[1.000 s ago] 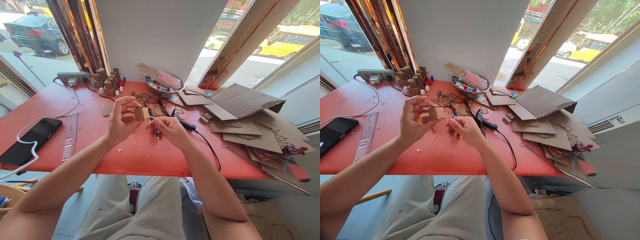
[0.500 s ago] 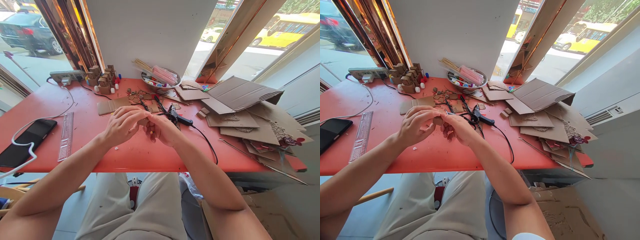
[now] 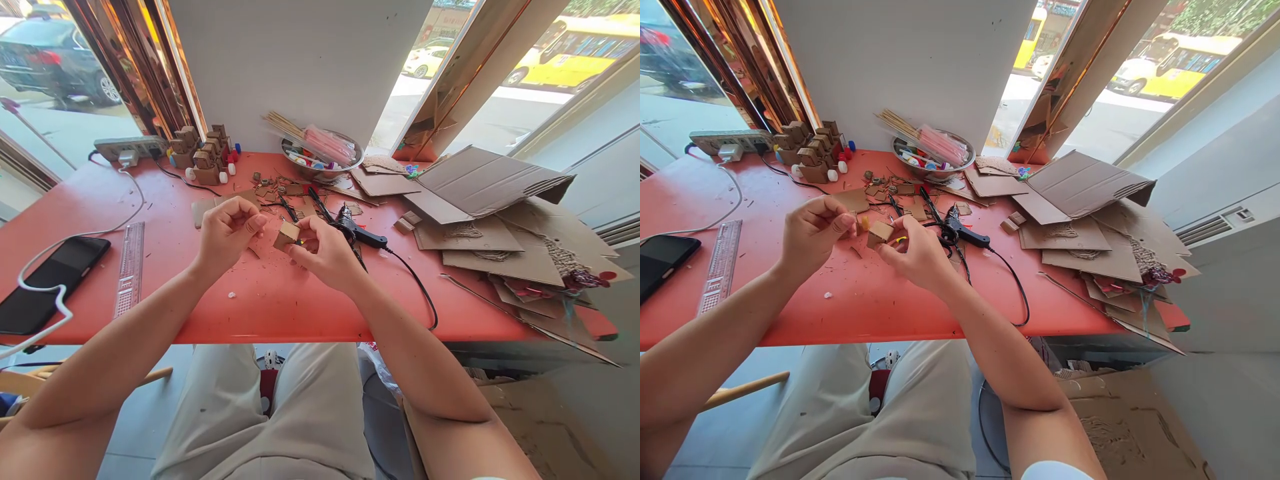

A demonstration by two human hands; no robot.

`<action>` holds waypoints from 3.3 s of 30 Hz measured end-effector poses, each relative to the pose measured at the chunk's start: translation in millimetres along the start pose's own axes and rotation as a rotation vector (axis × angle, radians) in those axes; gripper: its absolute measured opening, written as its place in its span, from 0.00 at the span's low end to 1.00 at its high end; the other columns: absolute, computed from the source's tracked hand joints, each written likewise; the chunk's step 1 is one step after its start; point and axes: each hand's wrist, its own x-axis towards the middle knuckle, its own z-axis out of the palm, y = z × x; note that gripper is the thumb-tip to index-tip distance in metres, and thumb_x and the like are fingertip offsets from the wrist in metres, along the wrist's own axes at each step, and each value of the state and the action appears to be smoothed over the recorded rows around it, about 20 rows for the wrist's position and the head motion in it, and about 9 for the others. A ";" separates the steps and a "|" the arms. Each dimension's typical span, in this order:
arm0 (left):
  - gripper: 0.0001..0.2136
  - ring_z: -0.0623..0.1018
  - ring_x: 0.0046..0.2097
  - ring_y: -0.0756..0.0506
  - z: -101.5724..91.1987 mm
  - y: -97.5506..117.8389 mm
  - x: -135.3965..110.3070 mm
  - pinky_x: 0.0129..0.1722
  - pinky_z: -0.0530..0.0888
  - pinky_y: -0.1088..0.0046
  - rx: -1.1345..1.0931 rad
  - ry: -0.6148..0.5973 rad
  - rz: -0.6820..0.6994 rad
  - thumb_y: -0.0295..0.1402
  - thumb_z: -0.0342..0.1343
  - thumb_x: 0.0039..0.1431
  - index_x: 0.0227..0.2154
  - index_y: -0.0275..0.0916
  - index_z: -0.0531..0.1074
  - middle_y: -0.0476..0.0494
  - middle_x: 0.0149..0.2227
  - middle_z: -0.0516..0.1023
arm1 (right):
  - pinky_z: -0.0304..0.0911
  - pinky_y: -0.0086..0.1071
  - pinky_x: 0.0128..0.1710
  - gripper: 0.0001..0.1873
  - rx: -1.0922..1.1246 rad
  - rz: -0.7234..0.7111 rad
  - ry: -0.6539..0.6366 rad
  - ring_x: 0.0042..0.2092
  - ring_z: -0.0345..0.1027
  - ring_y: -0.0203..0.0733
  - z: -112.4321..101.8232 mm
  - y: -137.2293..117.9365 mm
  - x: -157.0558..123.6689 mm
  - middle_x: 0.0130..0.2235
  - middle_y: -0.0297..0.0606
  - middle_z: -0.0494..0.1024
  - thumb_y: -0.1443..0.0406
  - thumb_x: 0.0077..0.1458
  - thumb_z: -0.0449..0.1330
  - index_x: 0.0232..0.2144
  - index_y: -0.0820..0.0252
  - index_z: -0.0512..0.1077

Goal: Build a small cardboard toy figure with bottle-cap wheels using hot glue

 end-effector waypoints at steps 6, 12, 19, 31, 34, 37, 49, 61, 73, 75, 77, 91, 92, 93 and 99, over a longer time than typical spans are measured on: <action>0.32 0.73 0.21 0.47 1.8 8.3 2.7 0.23 0.75 0.66 -0.078 -0.013 -0.016 0.65 0.60 0.64 0.18 0.45 0.64 0.50 0.17 0.66 | 0.73 0.34 0.37 0.15 -0.025 -0.027 0.009 0.35 0.78 0.40 -2.1 -3.6 -2.0 0.38 0.35 0.84 0.59 0.51 0.68 0.35 0.53 0.65; 0.28 0.87 0.40 0.41 5.4 5.8 2.3 0.44 0.86 0.62 -0.108 -0.124 -0.043 0.63 0.74 0.50 0.35 0.43 0.79 0.41 0.37 0.87 | 0.74 0.34 0.39 0.13 -0.097 -0.051 0.057 0.35 0.78 0.40 -1.5 -2.0 -1.0 0.35 0.34 0.83 0.62 0.49 0.68 0.35 0.53 0.67; 0.28 0.86 0.56 0.35 6.2 5.6 -2.0 0.61 0.82 0.57 -0.062 -0.304 -0.097 0.52 0.80 0.47 0.47 0.42 0.85 0.35 0.53 0.88 | 0.74 0.35 0.42 0.11 -0.156 -0.142 0.046 0.36 0.80 0.41 -1.0 -1.1 -2.3 0.36 0.34 0.85 0.63 0.51 0.67 0.36 0.54 0.70; 0.30 0.89 0.45 0.33 4.2 10.6 1.5 0.46 0.87 0.56 -0.188 -0.286 -0.245 0.60 0.77 0.47 0.42 0.39 0.87 0.36 0.40 0.89 | 0.74 0.38 0.45 0.20 -0.239 -0.268 0.032 0.43 0.79 0.44 -5.0 2.7 -5.4 0.44 0.39 0.86 0.51 0.58 0.72 0.43 0.54 0.72; 0.29 0.89 0.48 0.32 5.2 13.1 2.7 0.47 0.87 0.54 -0.294 -0.300 -0.281 0.63 0.74 0.50 0.41 0.41 0.88 0.34 0.40 0.89 | 0.75 0.38 0.44 0.21 -0.205 -0.333 0.079 0.44 0.79 0.43 -3.6 5.4 -4.7 0.48 0.40 0.85 0.50 0.59 0.72 0.46 0.53 0.73; 0.27 0.90 0.47 0.33 5.0 13.6 4.3 0.49 0.88 0.54 -0.392 -0.373 -0.317 0.62 0.73 0.52 0.41 0.43 0.88 0.34 0.41 0.90 | 0.75 0.37 0.43 0.19 -0.219 -0.395 0.135 0.44 0.79 0.43 -2.0 7.9 -5.4 0.49 0.40 0.85 0.51 0.62 0.70 0.49 0.52 0.75; 0.28 0.90 0.50 0.31 9.0 8.7 -0.6 0.51 0.88 0.51 -0.427 -0.447 -0.347 0.63 0.70 0.55 0.42 0.43 0.87 0.33 0.41 0.89 | 0.78 0.37 0.44 0.11 -0.329 -0.600 0.294 0.43 0.79 0.43 1.3 15.4 -8.9 0.48 0.41 0.86 0.58 0.67 0.67 0.49 0.52 0.79; 0.25 0.89 0.53 0.31 8.6 5.9 -1.9 0.56 0.86 0.51 -0.497 -0.472 -0.384 0.61 0.71 0.56 0.42 0.44 0.86 0.33 0.47 0.90 | 0.79 0.40 0.51 0.12 -0.461 -0.678 0.379 0.48 0.82 0.47 5.0 20.7 -11.3 0.49 0.42 0.87 0.54 0.73 0.61 0.51 0.49 0.80; 0.22 0.86 0.58 0.32 6.6 8.1 -3.8 0.64 0.79 0.55 -0.760 -0.477 -0.502 0.49 0.77 0.57 0.47 0.38 0.87 0.35 0.46 0.90 | 0.81 0.35 0.46 0.10 -0.300 -0.770 0.387 0.44 0.83 0.42 5.4 23.9 -7.8 0.47 0.40 0.88 0.56 0.70 0.67 0.49 0.52 0.78; 0.22 0.86 0.59 0.31 6.6 8.7 -3.9 0.64 0.79 0.55 -0.766 -0.469 -0.519 0.47 0.77 0.56 0.47 0.37 0.87 0.34 0.48 0.90 | 0.81 0.35 0.46 0.11 -0.266 -0.741 0.361 0.44 0.83 0.42 6.2 22.9 -9.1 0.47 0.40 0.88 0.55 0.70 0.67 0.49 0.52 0.78; 0.22 0.86 0.58 0.31 7.1 9.2 -4.2 0.62 0.80 0.56 -0.787 -0.454 -0.535 0.46 0.78 0.56 0.48 0.36 0.87 0.34 0.48 0.90 | 0.80 0.35 0.47 0.11 -0.233 -0.739 0.328 0.45 0.83 0.41 4.7 22.0 -8.6 0.48 0.39 0.87 0.55 0.70 0.66 0.50 0.51 0.77; 0.14 0.90 0.48 0.40 -8.3 3.8 9.0 0.64 0.80 0.56 -0.822 -0.053 -0.680 0.36 0.65 0.70 0.55 0.41 0.82 0.43 0.41 0.90 | 0.74 0.42 0.50 0.08 -0.684 -0.003 0.355 0.43 0.80 0.50 -99.5 35.2 15.9 0.38 0.41 0.86 0.71 0.54 0.62 0.36 0.55 0.79; 0.13 0.90 0.46 0.41 -9.5 5.5 10.5 0.63 0.80 0.57 -0.821 -0.033 -0.686 0.36 0.64 0.71 0.55 0.41 0.82 0.43 0.40 0.91 | 0.73 0.42 0.50 0.10 -0.710 0.008 0.309 0.45 0.80 0.50 -98.5 34.1 15.0 0.40 0.42 0.87 0.72 0.52 0.62 0.35 0.55 0.79; 0.12 0.90 0.45 0.41 -10.6 6.7 11.8 0.63 0.81 0.57 -0.821 -0.020 -0.692 0.36 0.63 0.71 0.54 0.42 0.83 0.44 0.39 0.90 | 0.72 0.41 0.50 0.11 -0.727 0.001 0.278 0.46 0.80 0.50 -96.3 32.7 14.1 0.41 0.42 0.87 0.73 0.51 0.62 0.35 0.55 0.79; 0.08 0.89 0.43 0.43 -14.4 5.4 14.5 0.63 0.80 0.58 -0.846 -0.008 -0.715 0.34 0.60 0.73 0.44 0.41 0.84 0.45 0.35 0.90 | 0.69 0.36 0.45 0.13 -0.750 -0.061 0.160 0.44 0.78 0.48 -78.0 27.4 11.1 0.39 0.39 0.85 0.74 0.49 0.60 0.35 0.56 0.78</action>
